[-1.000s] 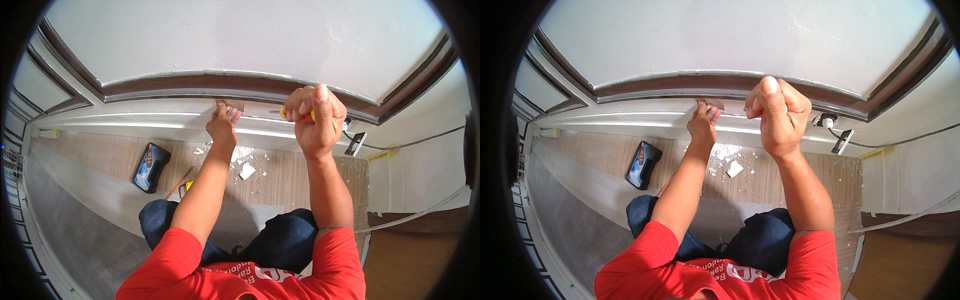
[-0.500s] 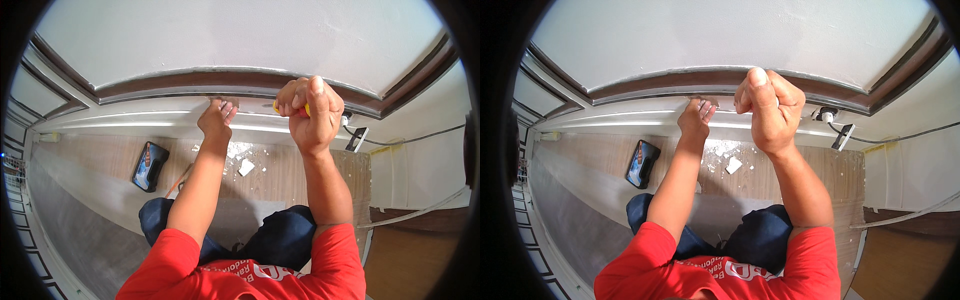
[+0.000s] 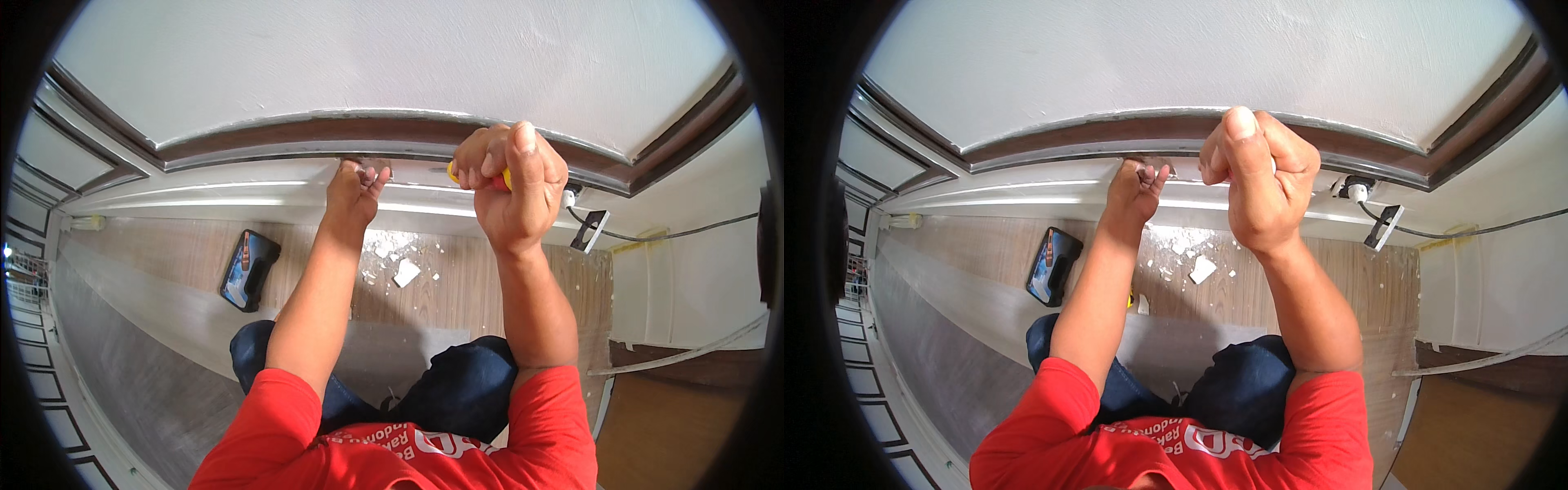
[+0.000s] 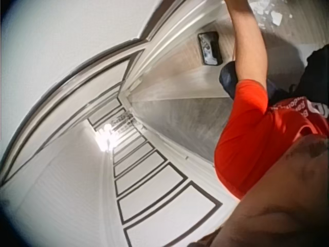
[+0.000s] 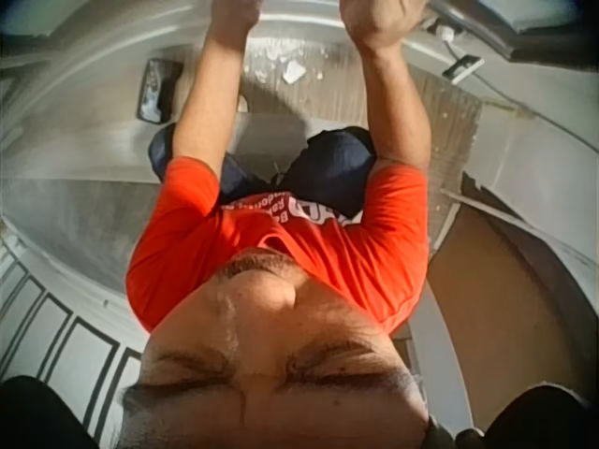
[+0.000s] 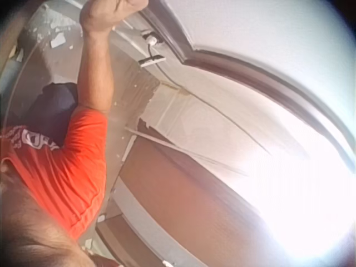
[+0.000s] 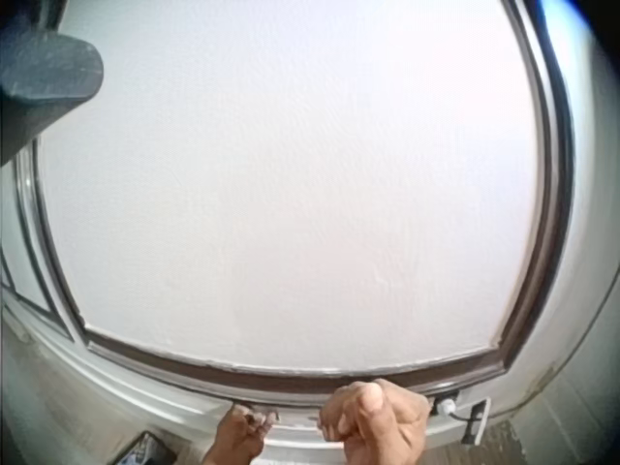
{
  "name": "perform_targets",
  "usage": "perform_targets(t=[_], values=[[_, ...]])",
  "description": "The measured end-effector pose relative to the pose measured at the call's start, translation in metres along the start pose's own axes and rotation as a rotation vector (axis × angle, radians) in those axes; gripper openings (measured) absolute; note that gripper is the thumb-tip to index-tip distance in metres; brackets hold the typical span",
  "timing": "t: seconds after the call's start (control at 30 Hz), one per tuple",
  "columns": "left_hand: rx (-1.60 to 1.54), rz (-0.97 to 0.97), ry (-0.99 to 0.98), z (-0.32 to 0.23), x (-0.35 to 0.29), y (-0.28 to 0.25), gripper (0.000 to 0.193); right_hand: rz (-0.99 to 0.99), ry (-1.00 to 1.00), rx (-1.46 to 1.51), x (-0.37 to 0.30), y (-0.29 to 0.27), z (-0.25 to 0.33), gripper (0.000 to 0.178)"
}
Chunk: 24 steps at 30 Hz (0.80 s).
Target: The person scrapes plaster from a wall using a screwdriver, handles a thin brown wooden strip, and then uses their hands to press and smooth a white putty-like substance into the damaged wall area.
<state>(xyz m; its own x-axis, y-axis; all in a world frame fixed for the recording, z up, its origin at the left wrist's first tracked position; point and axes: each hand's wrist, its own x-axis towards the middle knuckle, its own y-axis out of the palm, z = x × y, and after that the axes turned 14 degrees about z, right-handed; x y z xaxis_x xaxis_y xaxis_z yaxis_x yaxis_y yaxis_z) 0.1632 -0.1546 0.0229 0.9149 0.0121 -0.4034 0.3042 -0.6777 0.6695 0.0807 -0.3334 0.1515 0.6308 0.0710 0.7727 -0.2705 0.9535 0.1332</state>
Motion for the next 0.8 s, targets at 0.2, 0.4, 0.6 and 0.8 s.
perform_targets(t=[0.2,0.4,0.6,0.8], values=[[-0.035,0.175,-0.176,0.034,-0.005,-0.035,0.006,-0.005,0.018,0.010,0.001,0.002,-0.002,0.042],[0.172,0.027,-0.055,0.048,-0.037,-0.013,0.047,0.018,-0.029,0.011,0.001,0.003,0.006,0.045],[0.332,0.016,0.281,0.025,-0.010,-0.022,0.040,0.034,-0.022,0.014,-0.001,0.001,0.013,0.045],[0.296,0.041,0.339,0.027,0.001,-0.029,0.030,0.054,-0.056,0.004,0.001,0.004,0.012,0.045]])
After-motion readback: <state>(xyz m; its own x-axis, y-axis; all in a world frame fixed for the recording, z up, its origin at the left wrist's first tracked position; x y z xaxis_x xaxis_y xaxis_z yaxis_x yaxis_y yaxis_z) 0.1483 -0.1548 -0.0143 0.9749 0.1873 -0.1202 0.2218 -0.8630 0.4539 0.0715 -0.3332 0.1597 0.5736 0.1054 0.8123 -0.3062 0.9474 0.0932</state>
